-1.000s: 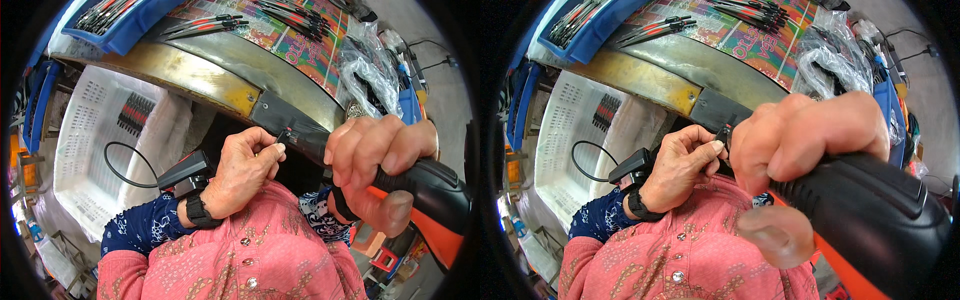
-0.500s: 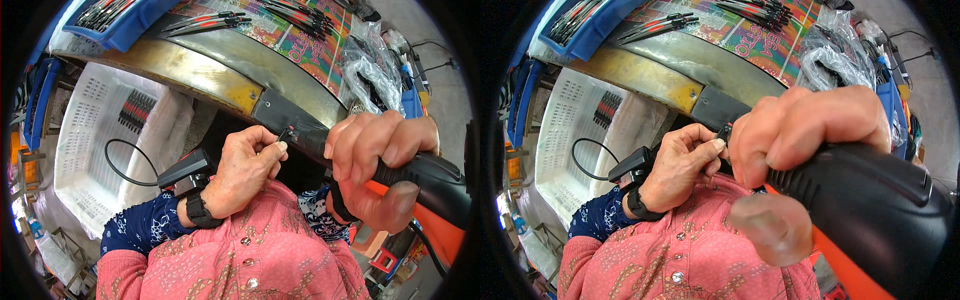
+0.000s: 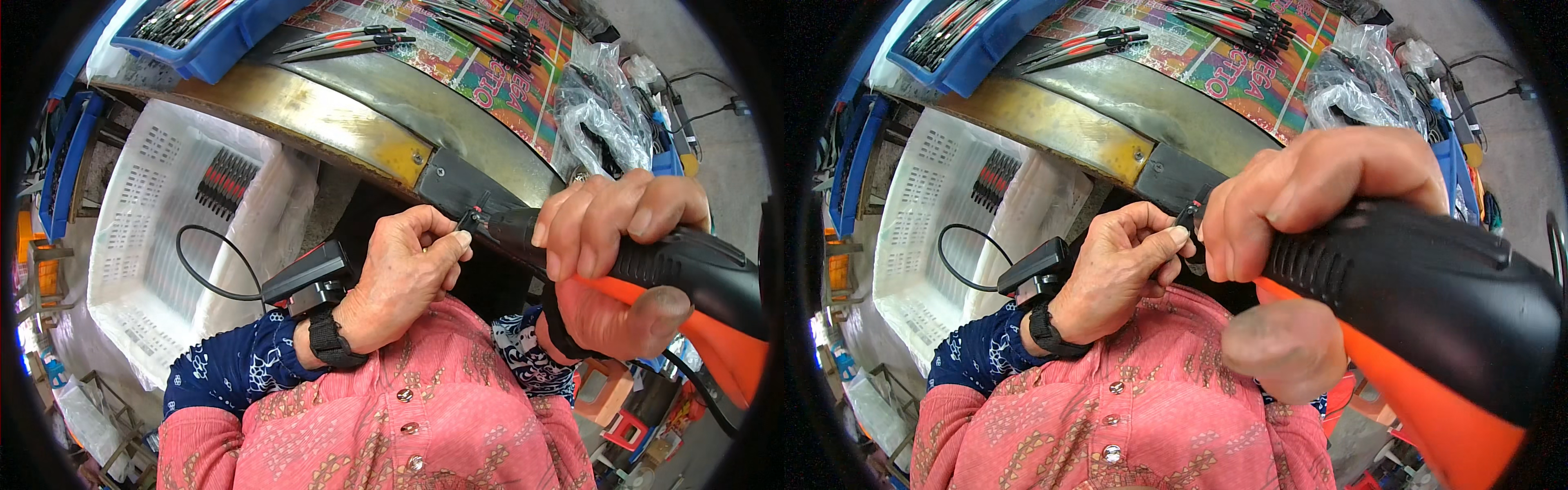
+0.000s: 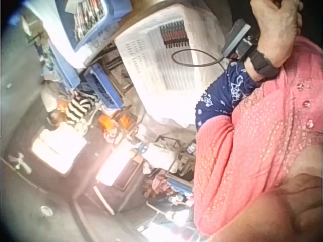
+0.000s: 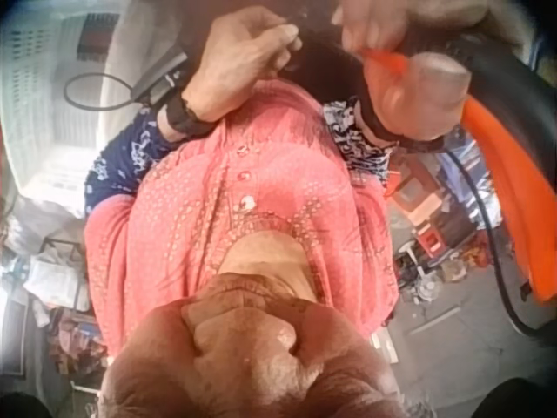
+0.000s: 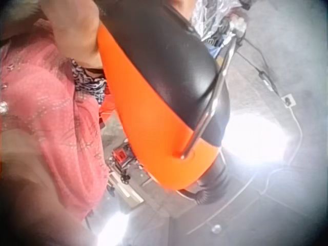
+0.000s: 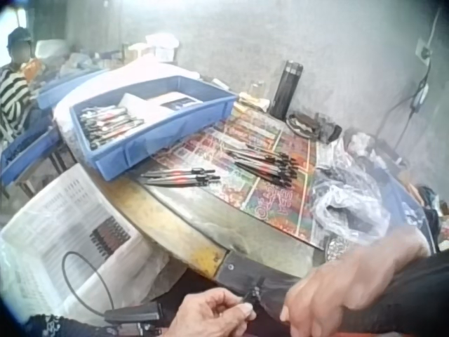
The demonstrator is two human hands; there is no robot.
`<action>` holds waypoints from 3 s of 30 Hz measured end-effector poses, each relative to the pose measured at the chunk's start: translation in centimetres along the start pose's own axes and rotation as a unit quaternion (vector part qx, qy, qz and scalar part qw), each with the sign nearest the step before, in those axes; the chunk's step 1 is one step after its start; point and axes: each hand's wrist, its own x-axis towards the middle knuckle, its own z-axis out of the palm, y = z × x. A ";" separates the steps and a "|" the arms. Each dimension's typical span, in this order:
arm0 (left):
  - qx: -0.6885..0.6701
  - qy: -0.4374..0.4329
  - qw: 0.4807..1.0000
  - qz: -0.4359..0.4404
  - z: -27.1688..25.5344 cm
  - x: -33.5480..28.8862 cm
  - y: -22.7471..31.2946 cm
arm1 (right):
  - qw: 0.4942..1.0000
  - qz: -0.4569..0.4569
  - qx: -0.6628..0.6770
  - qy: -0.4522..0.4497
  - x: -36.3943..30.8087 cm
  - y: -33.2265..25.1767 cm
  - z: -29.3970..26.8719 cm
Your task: The person repeatedly picks small black wire ends from a table, applies a hot air gun to the tip, and places the finished pieces back on the table. The process is repeated multiple times throughout the clip.
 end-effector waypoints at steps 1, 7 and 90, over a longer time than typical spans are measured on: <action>0.000 0.001 1.000 0.003 0.0 0.0 0.0 | 1.000 0.001 0.000 0.001 0.0 -0.1 0.1; -0.007 -0.002 1.000 -0.003 0.0 0.0 0.0 | 0.999 -0.021 -0.028 0.002 0.0 -0.4 0.2; 0.667 0.188 0.544 0.473 -6.3 10.2 10.7 | 0.985 -0.021 -0.004 0.168 -1.3 -1.9 -0.9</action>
